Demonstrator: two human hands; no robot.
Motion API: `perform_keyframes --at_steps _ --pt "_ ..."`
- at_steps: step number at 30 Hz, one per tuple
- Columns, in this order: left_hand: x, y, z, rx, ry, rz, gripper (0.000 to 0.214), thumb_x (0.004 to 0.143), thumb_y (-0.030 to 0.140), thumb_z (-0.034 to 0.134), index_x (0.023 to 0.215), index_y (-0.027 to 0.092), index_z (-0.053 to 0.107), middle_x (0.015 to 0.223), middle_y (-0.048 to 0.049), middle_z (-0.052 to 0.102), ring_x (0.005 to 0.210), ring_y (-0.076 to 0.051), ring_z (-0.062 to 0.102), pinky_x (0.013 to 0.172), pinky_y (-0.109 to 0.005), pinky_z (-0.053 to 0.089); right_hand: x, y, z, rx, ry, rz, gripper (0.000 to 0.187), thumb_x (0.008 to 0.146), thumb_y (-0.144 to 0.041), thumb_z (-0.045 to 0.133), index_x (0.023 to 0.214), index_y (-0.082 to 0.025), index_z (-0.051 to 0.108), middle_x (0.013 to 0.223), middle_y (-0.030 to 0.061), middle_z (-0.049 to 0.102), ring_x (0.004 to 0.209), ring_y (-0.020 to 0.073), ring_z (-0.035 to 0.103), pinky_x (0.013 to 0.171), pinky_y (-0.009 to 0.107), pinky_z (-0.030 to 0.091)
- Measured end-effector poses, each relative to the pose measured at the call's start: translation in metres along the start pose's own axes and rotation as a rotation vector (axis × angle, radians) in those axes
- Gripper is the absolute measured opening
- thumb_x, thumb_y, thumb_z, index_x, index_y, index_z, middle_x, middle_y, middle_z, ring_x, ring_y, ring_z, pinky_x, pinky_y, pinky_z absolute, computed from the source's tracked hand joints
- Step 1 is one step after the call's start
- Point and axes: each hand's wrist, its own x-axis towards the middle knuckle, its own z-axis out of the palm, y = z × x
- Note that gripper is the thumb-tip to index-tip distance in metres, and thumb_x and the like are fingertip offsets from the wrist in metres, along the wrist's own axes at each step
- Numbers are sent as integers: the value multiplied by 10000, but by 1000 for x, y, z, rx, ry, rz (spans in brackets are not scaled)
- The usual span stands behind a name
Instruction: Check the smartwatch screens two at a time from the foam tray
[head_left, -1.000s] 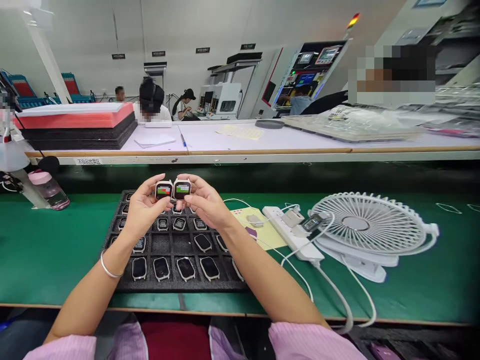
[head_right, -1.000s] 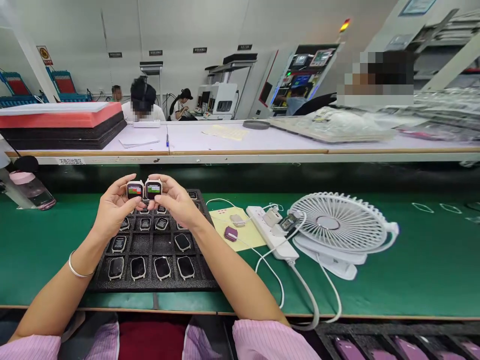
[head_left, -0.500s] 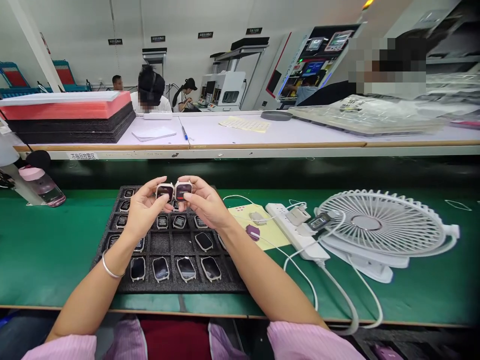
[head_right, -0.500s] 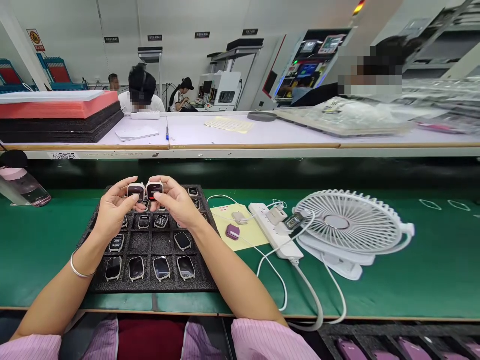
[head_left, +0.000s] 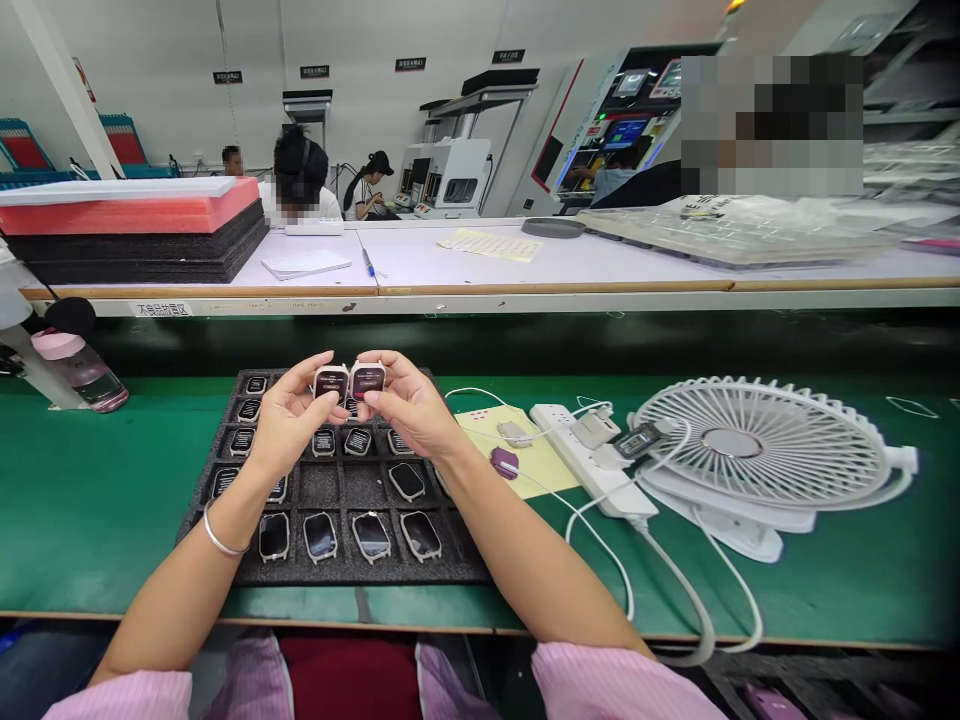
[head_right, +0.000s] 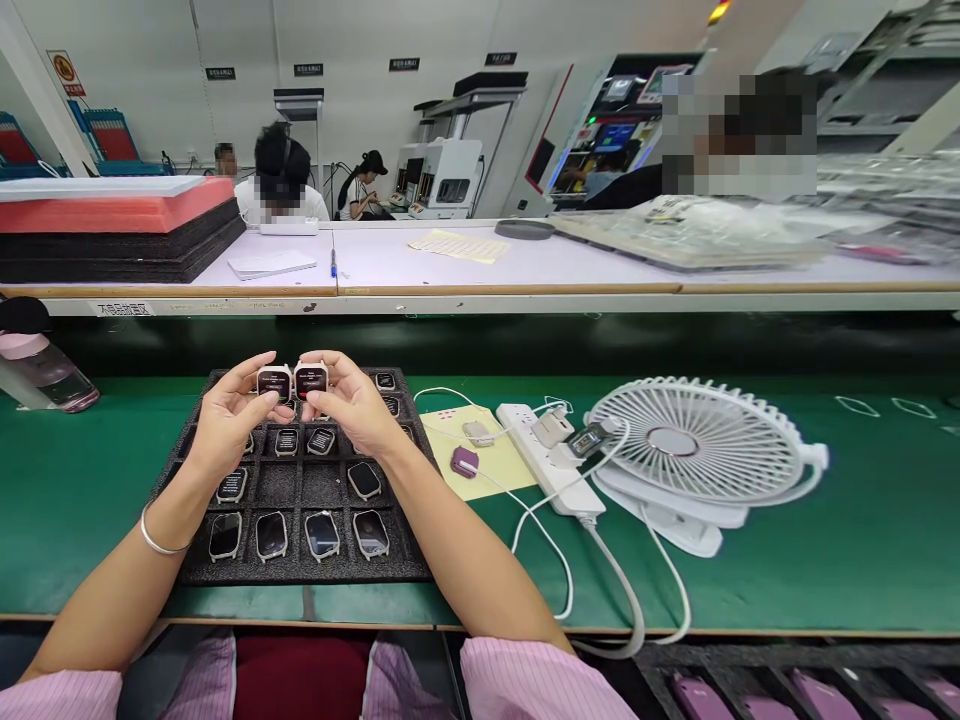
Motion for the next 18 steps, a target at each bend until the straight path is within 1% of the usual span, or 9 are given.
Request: perform_keyframes --at_steps 6,11,13,15,17,18 --pt "0 -1 -1 4 0 -27 565 765 327 849 1273 184 647 1057 -39 700 654 -122 743 665 -254 661 -1 0 0 -6 -2 19 426 778 -273 797 1155 -250 600 926 -24 650 634 112 656 656 283 555" --pt "-1 -1 -1 -27 -14 -30 566 767 303 859 1274 180 639 1070 -46 701 669 -124 745 667 -252 665 -1 -3 1 -9 -6 42 464 763 -269 816 1166 -247 587 955 -15 655 648 116 660 659 285 559" --pt "-2 6 -1 -57 -33 -45 609 749 265 879 1297 188 626 1087 -55 717 687 -131 753 677 -249 668 -3 -9 1 12 -17 63 509 757 -261 831 1195 -249 571 998 -3 672 647 111 661 653 280 563" --pt "-5 19 -4 -109 -72 -89 650 727 218 902 1312 206 621 1090 -58 739 691 -136 761 676 -237 668 -6 -19 2 51 -48 90 578 755 -241 850 1248 -255 548 1028 5 689 654 109 675 647 268 571" --pt "-12 36 -10 -198 -160 -154 634 714 205 919 1286 228 648 1048 -49 763 634 -134 756 612 -205 654 -11 -32 2 97 -100 125 645 749 -232 874 1293 -257 529 1030 9 704 660 116 702 635 257 584" --pt "-16 44 -14 -256 -230 -181 604 715 219 923 1262 242 668 1005 -39 773 575 -128 741 549 -184 635 -14 -40 3 121 -130 144 666 742 -237 888 1302 -256 527 1032 13 711 653 121 714 618 254 592"
